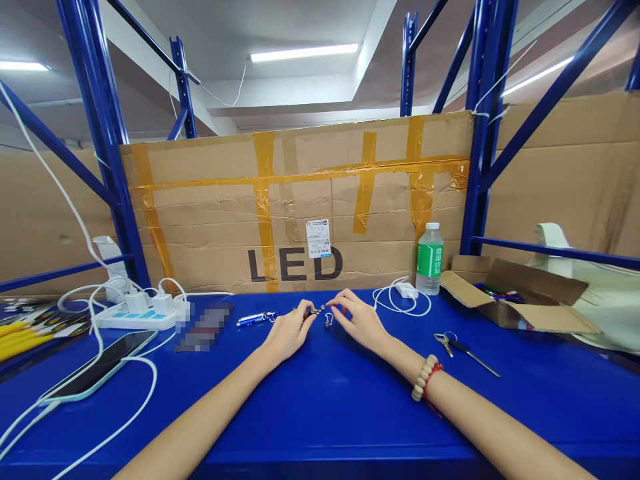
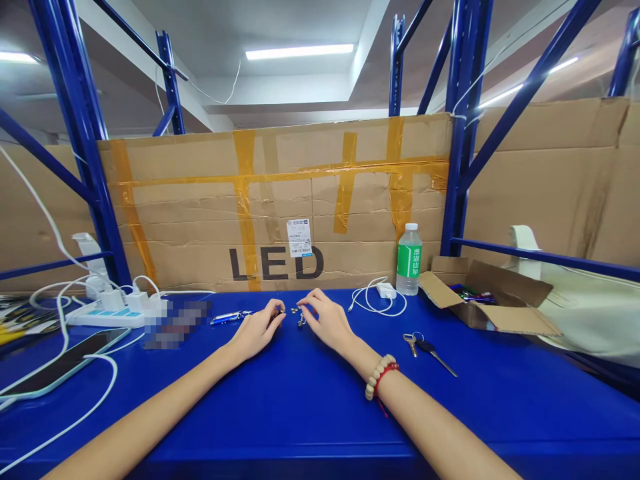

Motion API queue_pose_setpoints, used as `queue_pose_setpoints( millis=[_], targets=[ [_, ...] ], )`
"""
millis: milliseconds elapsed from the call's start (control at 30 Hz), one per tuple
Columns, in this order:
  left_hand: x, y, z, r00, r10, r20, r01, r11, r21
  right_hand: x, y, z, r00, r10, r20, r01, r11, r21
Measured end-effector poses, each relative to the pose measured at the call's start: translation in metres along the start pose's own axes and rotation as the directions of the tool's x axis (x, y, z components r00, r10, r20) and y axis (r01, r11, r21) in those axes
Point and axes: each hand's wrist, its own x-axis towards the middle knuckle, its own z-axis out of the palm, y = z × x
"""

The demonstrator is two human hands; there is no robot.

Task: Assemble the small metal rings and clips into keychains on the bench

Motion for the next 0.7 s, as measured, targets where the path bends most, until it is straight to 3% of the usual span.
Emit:
queue_pose_setpoints(
  millis=[100,233,433,700],
  targets=[
    [0.000,0.000,-0.002,1.000,-0.020,0.010,0.020,1.000,0.020,0.001,0.011,-0.004,1.000,0.012,0.023,-0.010,0.997,-0.077],
    [-0.001,0.000,0.000,1.000,-0.009,0.017,0.009,0.999,0.040,-0.002,0.016,-0.002,0.987,-0.043,0.157,0.065,0.989,-0.136],
    [-0.001,0.006,-0.002,0.999,0.001,0.037,-0.004,0.998,0.061,-0.005,0.005,0.006,0.911,-0.097,0.400,0.176,0.971,-0.165],
    [-0.002,0.008,-0.006,0.998,-0.008,0.069,0.002,0.997,0.077,-0.001,0.008,0.002,0.931,-0.021,0.365,0.112,0.967,-0.228]
  ],
)
